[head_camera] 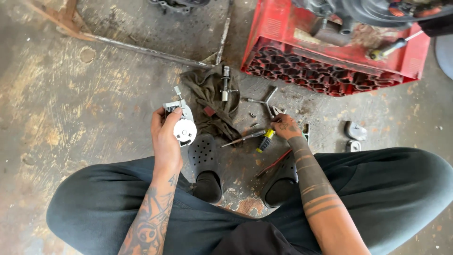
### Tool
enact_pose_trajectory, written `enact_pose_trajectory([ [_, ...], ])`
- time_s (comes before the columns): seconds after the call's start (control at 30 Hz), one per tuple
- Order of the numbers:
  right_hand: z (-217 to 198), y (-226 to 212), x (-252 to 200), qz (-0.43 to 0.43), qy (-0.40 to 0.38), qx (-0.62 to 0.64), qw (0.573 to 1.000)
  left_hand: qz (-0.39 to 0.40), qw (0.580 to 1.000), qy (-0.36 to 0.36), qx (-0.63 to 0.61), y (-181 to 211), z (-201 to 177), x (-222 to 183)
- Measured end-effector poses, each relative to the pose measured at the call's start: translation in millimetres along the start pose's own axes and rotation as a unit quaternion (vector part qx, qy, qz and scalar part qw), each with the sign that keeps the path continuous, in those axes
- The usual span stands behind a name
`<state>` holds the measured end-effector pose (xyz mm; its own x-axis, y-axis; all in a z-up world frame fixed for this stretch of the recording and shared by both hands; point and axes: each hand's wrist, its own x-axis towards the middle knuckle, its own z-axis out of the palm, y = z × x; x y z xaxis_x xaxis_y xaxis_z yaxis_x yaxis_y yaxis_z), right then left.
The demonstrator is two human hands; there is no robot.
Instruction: Assemble and inspect a motorcycle carburetor or similar engine fuel system component.
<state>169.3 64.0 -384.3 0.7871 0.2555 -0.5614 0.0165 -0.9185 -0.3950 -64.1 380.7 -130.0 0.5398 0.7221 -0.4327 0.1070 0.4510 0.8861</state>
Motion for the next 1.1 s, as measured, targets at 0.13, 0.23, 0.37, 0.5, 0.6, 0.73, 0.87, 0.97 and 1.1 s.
enact_pose_trajectory([
  [0.13,-21.1,-16.4,-26.7,0.009,0.000,0.079,0.997,0.002,1.000,0.005,0.018,-5.0,21.0,-6.3],
  [0.23,-40.3,-26.9,-50.2,-0.013,0.026,0.124,0.992,0.010,0.999,-0.021,0.031,-8.7,35.0,-11.3],
  [0.37,-41.4,12.0,-52.9,-0.091,0.037,0.087,0.991,0.012,0.998,-0.030,0.049,-13.3,58.8,-15.6],
  [0.5,16.7,84.3,-15.4,-0.052,0.003,-0.089,0.995,0.031,0.995,-0.053,0.080,-15.1,89.6,-19.4],
  [0.6,64.4,153.6,5.3,-0.035,-0.027,-0.106,0.993,0.025,0.991,-0.091,0.098,-21.5,102.0,-10.1],
  [0.73,62.4,154.0,5.5,-0.027,-0.036,-0.103,0.994,0.021,0.989,-0.097,0.113,-25.6,121.4,-7.7],
  [0.87,69.2,152.5,19.6,0.002,-0.053,-0.124,0.991,0.036,0.983,-0.129,0.129,-33.3,133.1,1.8],
  [0.97,71.3,153.9,23.5,-0.001,-0.041,-0.121,0.992,0.043,0.982,-0.132,0.130,-37.6,135.9,13.3],
  [1.1,31.6,104.0,4.2,0.002,0.008,-0.084,0.996,0.047,0.985,-0.128,0.103,-34.9,138.2,24.1],
])
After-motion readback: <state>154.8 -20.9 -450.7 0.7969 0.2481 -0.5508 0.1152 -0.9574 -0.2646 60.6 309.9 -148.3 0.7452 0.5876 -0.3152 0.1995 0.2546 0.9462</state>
